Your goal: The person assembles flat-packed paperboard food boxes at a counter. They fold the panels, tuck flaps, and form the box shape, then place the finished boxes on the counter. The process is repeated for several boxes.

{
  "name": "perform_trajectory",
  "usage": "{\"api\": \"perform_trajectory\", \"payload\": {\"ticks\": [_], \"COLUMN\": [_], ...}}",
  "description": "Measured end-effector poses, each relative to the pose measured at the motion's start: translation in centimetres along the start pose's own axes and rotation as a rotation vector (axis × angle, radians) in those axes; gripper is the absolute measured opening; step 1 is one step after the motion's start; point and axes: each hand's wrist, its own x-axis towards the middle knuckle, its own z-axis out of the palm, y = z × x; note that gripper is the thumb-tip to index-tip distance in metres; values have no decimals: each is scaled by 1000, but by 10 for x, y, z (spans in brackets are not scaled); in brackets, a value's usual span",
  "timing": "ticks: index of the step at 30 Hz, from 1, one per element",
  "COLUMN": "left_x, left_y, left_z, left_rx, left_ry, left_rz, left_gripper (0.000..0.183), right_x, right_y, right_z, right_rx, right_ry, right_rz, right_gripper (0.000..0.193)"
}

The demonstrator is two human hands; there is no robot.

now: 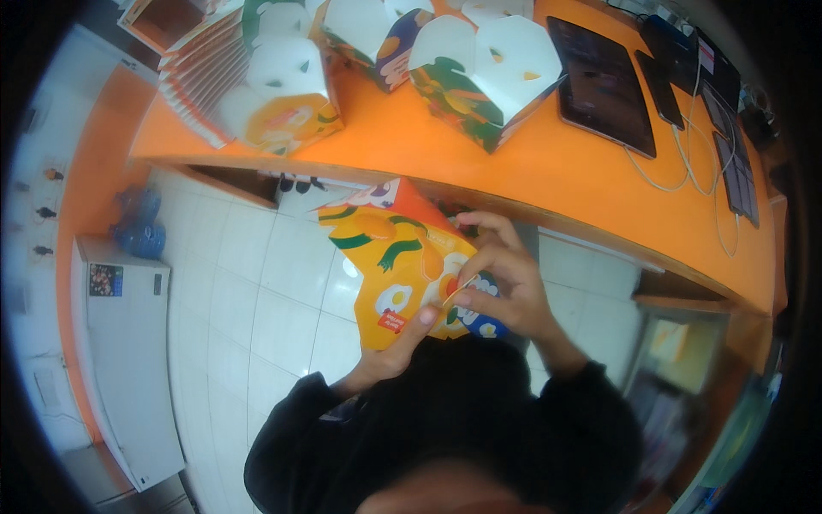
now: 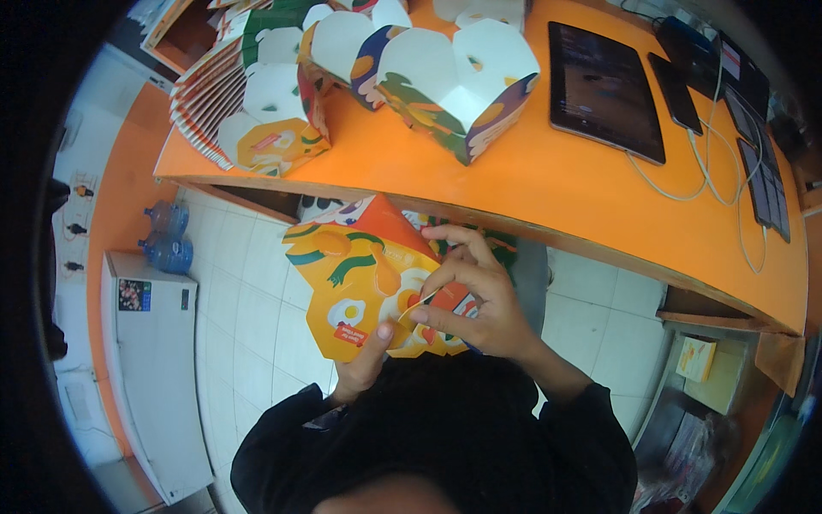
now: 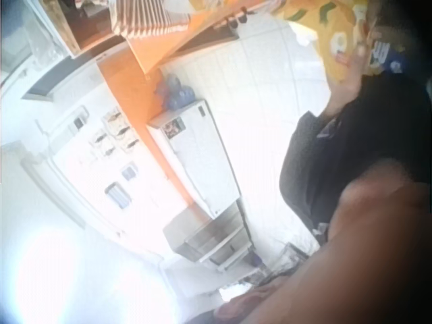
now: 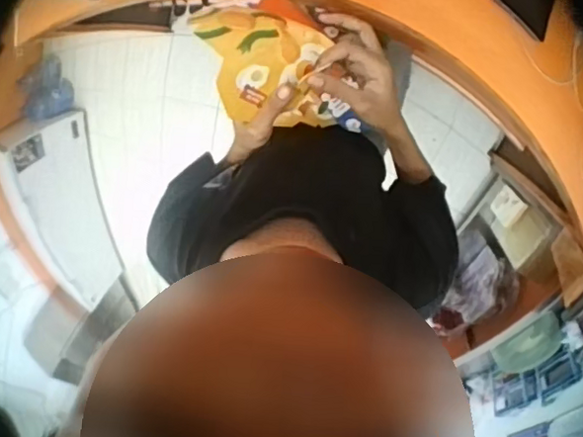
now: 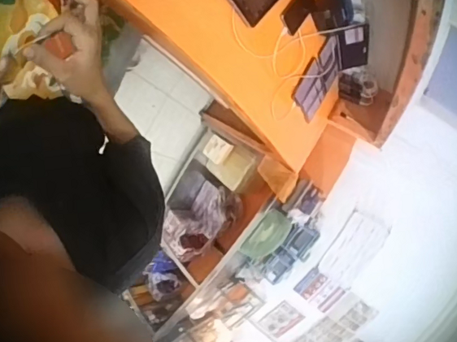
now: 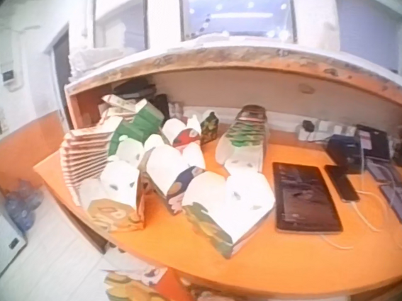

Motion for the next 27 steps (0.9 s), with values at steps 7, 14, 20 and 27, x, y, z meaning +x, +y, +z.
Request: {"api": "perform_trajectory", "payload": {"ticks": [7, 14, 20, 27], "left_x": [-5, 0, 1, 2], "left_y": [-5, -7, -7, -2], "left_z": [4, 5, 6, 3], "left_rx": [151, 290, 302, 338], "left_ry": [119, 120, 167, 194], "left_rz": [201, 342, 383, 405], "left_gripper": [38, 32, 30, 27], "right_x": [5, 10, 8, 7], "right_y": [-2, 0, 0, -1], "right_z": [14, 21, 25, 29], "right_rx": [124, 246, 214, 89], "right_ry": [4, 31, 86, 137], "right_rz": [-11, -39, -28, -82], "right_gripper": [16, 21, 22, 23]}}
